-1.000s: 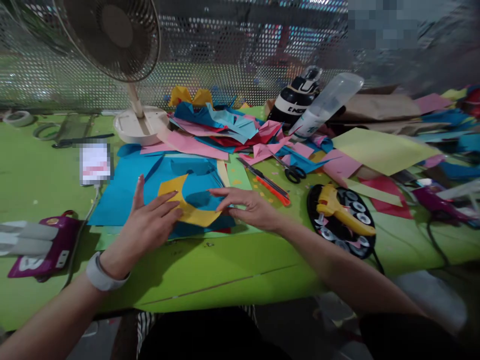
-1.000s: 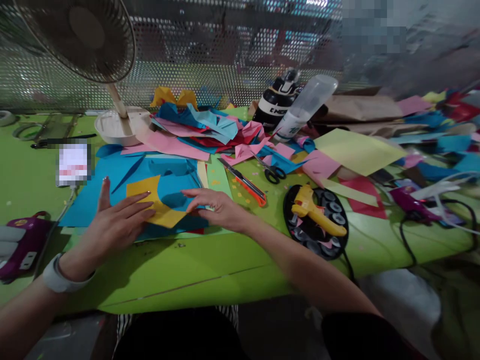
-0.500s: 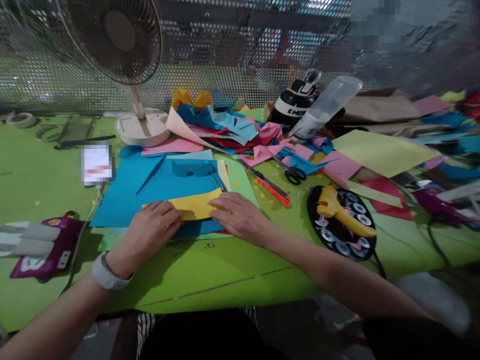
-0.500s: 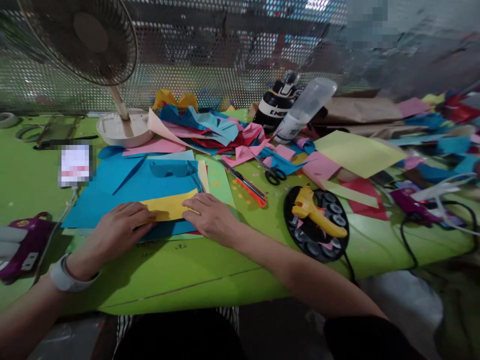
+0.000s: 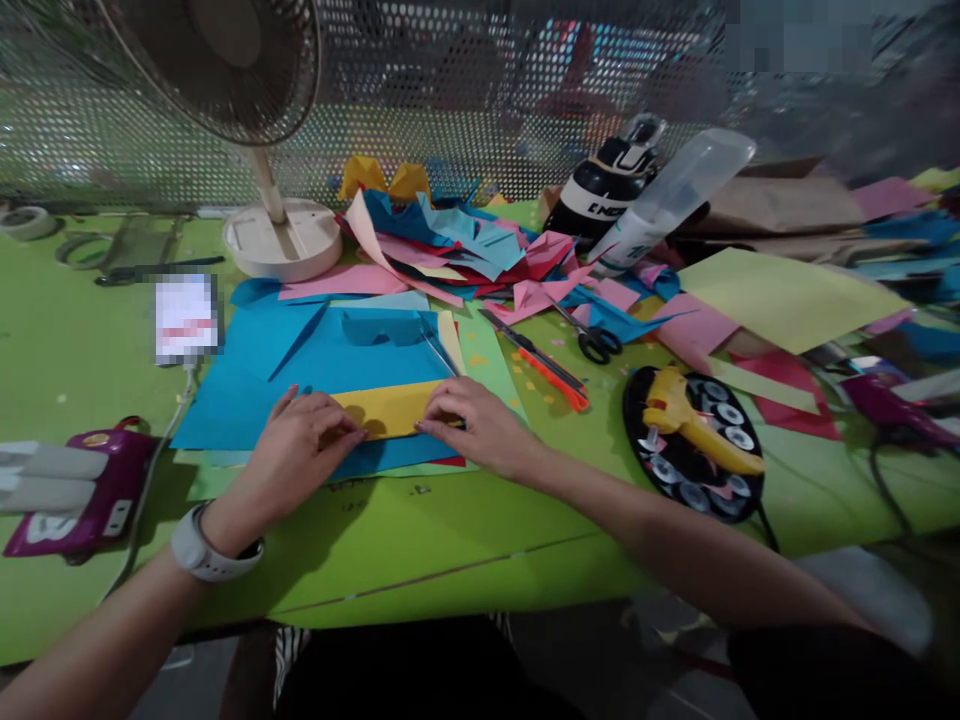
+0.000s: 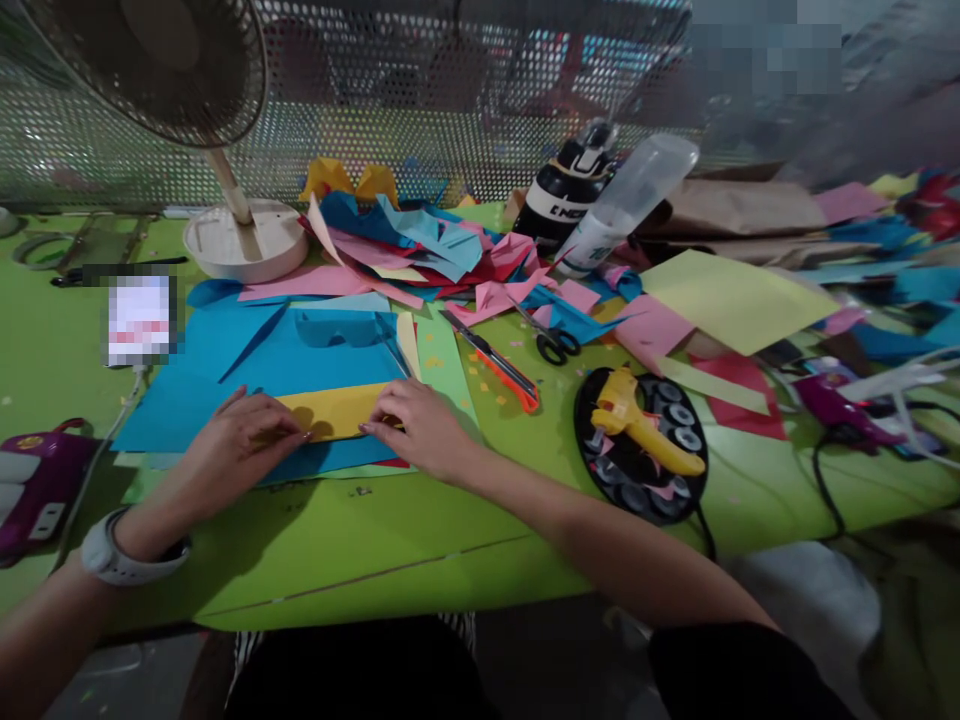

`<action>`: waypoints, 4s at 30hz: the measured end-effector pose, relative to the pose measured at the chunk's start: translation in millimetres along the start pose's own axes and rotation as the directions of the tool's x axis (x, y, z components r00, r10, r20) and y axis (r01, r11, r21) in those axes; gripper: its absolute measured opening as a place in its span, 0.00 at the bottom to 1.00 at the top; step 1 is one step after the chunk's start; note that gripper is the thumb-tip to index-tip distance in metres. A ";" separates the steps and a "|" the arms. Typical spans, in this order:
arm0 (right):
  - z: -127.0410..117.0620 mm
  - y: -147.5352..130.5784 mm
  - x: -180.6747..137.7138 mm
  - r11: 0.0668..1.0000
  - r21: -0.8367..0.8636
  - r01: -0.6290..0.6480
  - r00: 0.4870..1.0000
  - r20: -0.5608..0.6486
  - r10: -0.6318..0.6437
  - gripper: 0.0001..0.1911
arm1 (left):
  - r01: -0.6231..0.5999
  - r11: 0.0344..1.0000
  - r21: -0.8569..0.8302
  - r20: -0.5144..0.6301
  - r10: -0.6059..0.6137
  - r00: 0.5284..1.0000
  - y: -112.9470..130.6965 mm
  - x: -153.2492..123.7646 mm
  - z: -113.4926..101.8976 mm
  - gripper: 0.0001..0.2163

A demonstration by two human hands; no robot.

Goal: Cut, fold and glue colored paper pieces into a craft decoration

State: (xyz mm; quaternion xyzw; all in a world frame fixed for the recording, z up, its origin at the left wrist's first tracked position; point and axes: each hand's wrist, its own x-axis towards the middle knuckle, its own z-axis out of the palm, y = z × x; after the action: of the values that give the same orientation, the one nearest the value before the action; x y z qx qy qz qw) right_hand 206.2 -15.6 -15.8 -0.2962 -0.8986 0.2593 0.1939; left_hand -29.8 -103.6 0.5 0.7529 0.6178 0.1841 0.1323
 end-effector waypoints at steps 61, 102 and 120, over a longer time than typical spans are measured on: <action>-8.7 -12.4 7.5 0.959 -0.011 -0.285 0.953 0.101 0.284 0.06 | -0.210 0.905 0.369 -0.027 0.236 0.971 44.5 -20.5 54.8 0.43; 0.0 -12.8 -1.0 0.927 -0.327 -0.181 0.980 0.019 0.197 0.14 | -0.190 0.920 0.343 0.018 0.196 0.980 48.1 -15.6 48.6 0.41; -13.8 -4.5 -8.3 0.853 -0.497 -0.160 0.986 -0.044 0.159 0.22 | -0.198 0.921 0.336 0.014 0.205 0.979 48.3 -13.9 49.0 0.42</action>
State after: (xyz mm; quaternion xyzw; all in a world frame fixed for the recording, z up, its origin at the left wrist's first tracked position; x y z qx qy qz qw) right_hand 217.4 -19.1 -4.0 -0.4100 -0.9071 0.0332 0.0892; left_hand 32.1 -125.5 -24.4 0.8220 0.5607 0.0968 -0.0238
